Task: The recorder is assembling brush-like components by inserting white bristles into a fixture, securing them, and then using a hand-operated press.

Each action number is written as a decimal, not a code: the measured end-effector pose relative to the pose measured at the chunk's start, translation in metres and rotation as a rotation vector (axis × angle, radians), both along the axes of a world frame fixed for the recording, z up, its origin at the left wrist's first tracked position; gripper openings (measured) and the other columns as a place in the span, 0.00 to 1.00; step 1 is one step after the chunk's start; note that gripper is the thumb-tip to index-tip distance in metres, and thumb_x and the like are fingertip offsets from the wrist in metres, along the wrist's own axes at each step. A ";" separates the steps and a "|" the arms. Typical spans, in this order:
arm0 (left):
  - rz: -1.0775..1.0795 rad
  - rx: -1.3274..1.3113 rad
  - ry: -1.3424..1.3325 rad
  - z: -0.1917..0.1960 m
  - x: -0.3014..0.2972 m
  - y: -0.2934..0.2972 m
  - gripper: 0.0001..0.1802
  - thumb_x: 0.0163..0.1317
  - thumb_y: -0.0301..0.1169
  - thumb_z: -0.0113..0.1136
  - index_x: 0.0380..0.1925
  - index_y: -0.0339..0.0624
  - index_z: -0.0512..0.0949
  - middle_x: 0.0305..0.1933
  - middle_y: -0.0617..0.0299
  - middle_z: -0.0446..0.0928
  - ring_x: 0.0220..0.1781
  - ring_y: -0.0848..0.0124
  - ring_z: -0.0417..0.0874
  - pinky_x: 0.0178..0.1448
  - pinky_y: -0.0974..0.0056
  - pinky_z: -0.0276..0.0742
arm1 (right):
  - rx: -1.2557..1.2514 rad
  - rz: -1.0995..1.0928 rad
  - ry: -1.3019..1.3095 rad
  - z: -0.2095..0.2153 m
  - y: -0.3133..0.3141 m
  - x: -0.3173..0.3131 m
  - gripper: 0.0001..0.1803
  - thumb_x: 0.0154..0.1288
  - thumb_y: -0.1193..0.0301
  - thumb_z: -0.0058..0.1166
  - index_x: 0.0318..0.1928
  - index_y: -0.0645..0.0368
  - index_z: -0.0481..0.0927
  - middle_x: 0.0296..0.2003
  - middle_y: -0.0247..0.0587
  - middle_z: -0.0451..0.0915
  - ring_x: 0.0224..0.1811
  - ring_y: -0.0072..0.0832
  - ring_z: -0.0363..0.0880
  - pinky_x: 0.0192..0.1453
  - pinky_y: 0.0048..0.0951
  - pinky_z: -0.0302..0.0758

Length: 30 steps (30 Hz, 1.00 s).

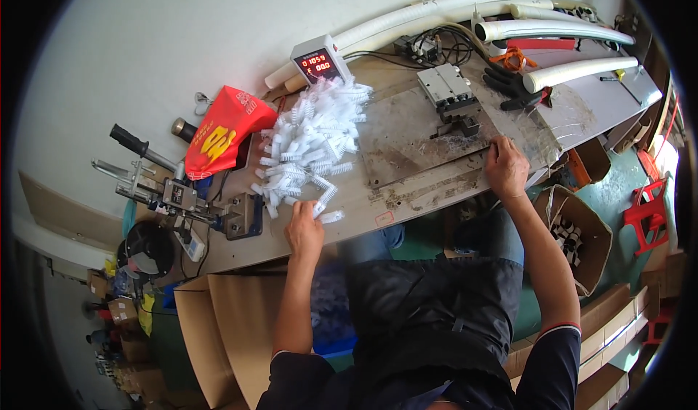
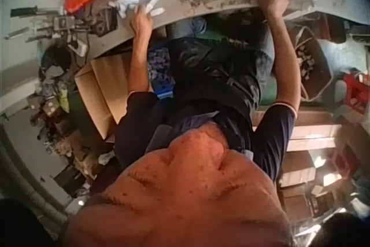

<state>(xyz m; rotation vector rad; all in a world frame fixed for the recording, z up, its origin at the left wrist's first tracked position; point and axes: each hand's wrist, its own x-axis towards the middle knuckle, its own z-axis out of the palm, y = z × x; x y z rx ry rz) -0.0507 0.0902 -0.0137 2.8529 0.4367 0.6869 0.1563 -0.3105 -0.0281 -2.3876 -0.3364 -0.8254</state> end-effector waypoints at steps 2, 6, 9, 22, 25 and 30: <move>-0.040 -0.053 -0.097 -0.007 0.005 -0.004 0.13 0.59 0.21 0.65 0.44 0.45 0.83 0.45 0.58 0.82 0.41 0.54 0.85 0.44 0.50 0.79 | -0.017 -0.013 -0.016 0.000 0.000 0.001 0.05 0.67 0.72 0.57 0.42 0.56 0.80 0.36 0.47 0.84 0.40 0.49 0.84 0.44 0.46 0.80; -0.073 -0.962 -0.252 -0.006 0.031 -0.060 0.07 0.67 0.29 0.69 0.40 0.39 0.84 0.31 0.66 0.80 0.38 0.65 0.85 0.45 0.59 0.78 | 0.003 -0.029 -0.050 -0.005 0.000 0.000 0.05 0.66 0.71 0.58 0.41 0.56 0.81 0.36 0.47 0.84 0.39 0.49 0.85 0.43 0.47 0.81; -0.114 -1.276 -0.203 0.006 0.044 -0.103 0.10 0.69 0.34 0.69 0.42 0.38 0.86 0.33 0.71 0.82 0.30 0.83 0.74 0.33 0.70 0.69 | 0.179 0.121 0.070 -0.007 0.034 -0.028 0.07 0.68 0.69 0.60 0.41 0.57 0.84 0.36 0.49 0.86 0.39 0.50 0.86 0.42 0.46 0.82; -0.223 -1.231 -0.062 0.002 0.054 -0.181 0.08 0.71 0.32 0.67 0.38 0.37 0.85 0.27 0.71 0.79 0.21 0.85 0.69 0.23 0.71 0.61 | 0.942 0.662 0.991 0.031 0.066 -0.095 0.12 0.68 0.65 0.66 0.45 0.62 0.87 0.33 0.32 0.85 0.33 0.17 0.80 0.33 0.20 0.73; -0.229 -1.050 -0.033 0.011 0.054 -0.188 0.09 0.70 0.31 0.69 0.39 0.34 0.87 0.29 0.69 0.83 0.28 0.82 0.75 0.31 0.70 0.69 | 0.945 0.643 1.000 0.028 0.062 -0.093 0.13 0.68 0.66 0.66 0.44 0.63 0.86 0.34 0.33 0.86 0.35 0.19 0.82 0.33 0.20 0.74; -0.271 -1.071 -0.018 0.006 0.057 -0.189 0.10 0.68 0.29 0.69 0.43 0.32 0.87 0.33 0.69 0.85 0.34 0.81 0.80 0.38 0.71 0.74 | 1.004 0.578 0.960 0.034 0.068 -0.092 0.12 0.68 0.68 0.66 0.44 0.65 0.85 0.35 0.36 0.88 0.34 0.19 0.83 0.32 0.20 0.74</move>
